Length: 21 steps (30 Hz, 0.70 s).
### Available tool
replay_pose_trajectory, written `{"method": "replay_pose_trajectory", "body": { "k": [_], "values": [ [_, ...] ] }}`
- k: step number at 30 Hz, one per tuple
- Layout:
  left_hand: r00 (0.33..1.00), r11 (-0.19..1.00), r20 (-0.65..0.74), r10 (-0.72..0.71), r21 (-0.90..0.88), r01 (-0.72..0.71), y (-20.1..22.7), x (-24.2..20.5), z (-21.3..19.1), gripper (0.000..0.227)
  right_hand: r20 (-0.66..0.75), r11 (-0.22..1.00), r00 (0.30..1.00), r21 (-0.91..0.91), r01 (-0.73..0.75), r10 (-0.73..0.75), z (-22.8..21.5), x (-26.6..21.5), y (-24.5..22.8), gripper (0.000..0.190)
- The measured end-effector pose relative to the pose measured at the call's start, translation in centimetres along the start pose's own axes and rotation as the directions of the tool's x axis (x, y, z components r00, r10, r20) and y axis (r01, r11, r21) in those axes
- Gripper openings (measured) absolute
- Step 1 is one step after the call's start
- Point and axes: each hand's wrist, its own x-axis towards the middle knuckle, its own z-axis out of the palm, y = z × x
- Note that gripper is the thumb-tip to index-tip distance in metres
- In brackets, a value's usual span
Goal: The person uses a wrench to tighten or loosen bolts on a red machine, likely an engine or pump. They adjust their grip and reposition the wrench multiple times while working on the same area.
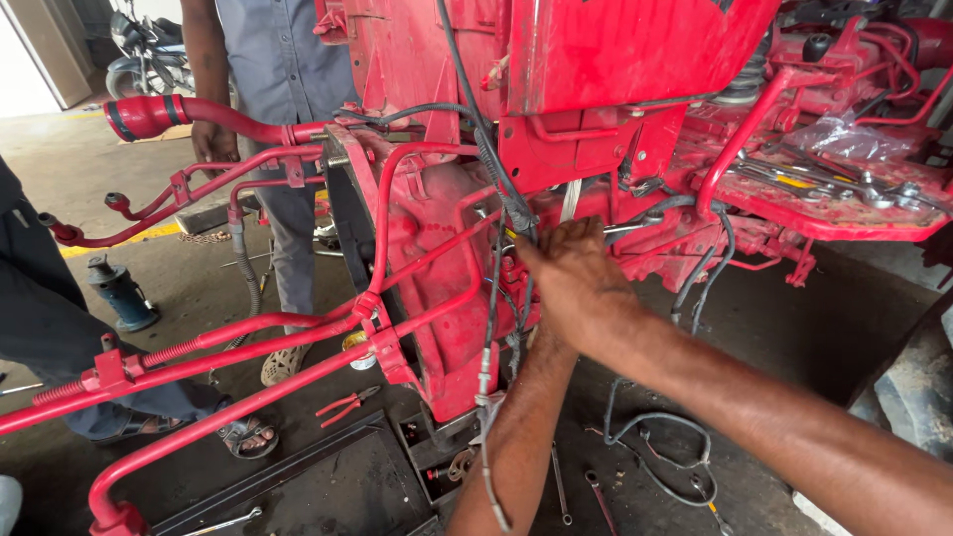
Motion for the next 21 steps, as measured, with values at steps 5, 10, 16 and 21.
{"method": "replay_pose_trajectory", "body": {
  "k": [5,10,16,21],
  "values": [
    [0.995,0.998,-0.102,0.009,-0.069,-0.016,0.1,-0.4,-0.7,0.028,0.101,0.992,0.992,-0.092,0.081,-0.072,0.5,-0.5,-0.7,0.046],
    [0.987,0.987,-0.158,0.033,-0.152,-0.057,-0.2,-0.7,-0.6,0.018,-0.134,0.986,0.984,0.101,0.132,-0.118,0.9,-1.9,-0.2,0.037],
    [0.978,0.976,-0.210,-0.003,-0.212,-0.042,0.7,-1.7,-1.1,0.017,0.215,0.912,0.976,0.396,-0.107,0.022,1.0,-1.9,-0.3,0.052],
    [0.986,0.976,-0.164,-0.043,-0.220,0.006,0.0,-1.1,-0.6,0.013,-0.045,0.996,0.998,0.084,0.040,-0.037,0.9,-0.7,-0.9,0.040]
  ]
}}
